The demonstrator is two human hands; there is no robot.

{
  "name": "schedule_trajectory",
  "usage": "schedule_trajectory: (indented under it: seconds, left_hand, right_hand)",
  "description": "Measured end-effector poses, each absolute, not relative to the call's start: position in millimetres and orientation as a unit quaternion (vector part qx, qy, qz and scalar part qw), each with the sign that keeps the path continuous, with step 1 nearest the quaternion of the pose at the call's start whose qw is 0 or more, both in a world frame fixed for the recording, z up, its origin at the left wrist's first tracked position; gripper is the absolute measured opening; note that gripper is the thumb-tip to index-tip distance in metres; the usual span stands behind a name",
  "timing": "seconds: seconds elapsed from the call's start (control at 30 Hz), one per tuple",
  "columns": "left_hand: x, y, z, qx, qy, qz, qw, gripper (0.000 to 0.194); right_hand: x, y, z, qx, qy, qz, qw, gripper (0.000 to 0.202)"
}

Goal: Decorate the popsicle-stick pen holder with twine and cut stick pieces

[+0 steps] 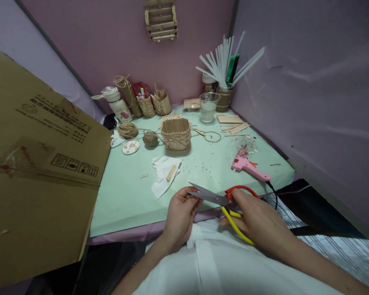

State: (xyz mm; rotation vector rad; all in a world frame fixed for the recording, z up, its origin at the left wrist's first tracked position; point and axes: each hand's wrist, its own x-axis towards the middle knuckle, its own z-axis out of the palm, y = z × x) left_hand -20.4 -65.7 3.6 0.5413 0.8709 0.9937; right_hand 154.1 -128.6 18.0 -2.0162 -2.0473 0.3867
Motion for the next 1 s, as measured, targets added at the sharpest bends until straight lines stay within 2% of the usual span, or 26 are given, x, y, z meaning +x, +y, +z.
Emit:
schedule_trajectory:
  seconds: [0.53, 0.77, 0.83, 1.0]
  left_hand:
    - [-17.3, -66.7, 9.5, 0.273, 0.423, 0.453, 0.736, 0.021]
    - [-17.9, -67.9, 6.9, 0.289, 0.415, 0.438, 0.744, 0.016]
    - [-18.8, -67.7, 6.3, 0.289, 0.411, 0.435, 0.747, 0.014]
    - [-21.8, -65.9, 6.4, 0.282, 0.409, 0.446, 0.744, 0.021]
  right_hand:
    - [154.8, -131.6, 17.0, -0.688, -0.713, 0.092, 0.098, 0.026]
    - [154.9, -133.6, 15.2, -0.705, -0.699, 0.093, 0.076, 0.025]
    - [156.3, -132.0, 14.5, -0.71, -0.684, 0.139, 0.093, 0.024]
    - [164.9, -125.1, 11.5, -0.702, -0.626, 0.272, 0.204, 0.026]
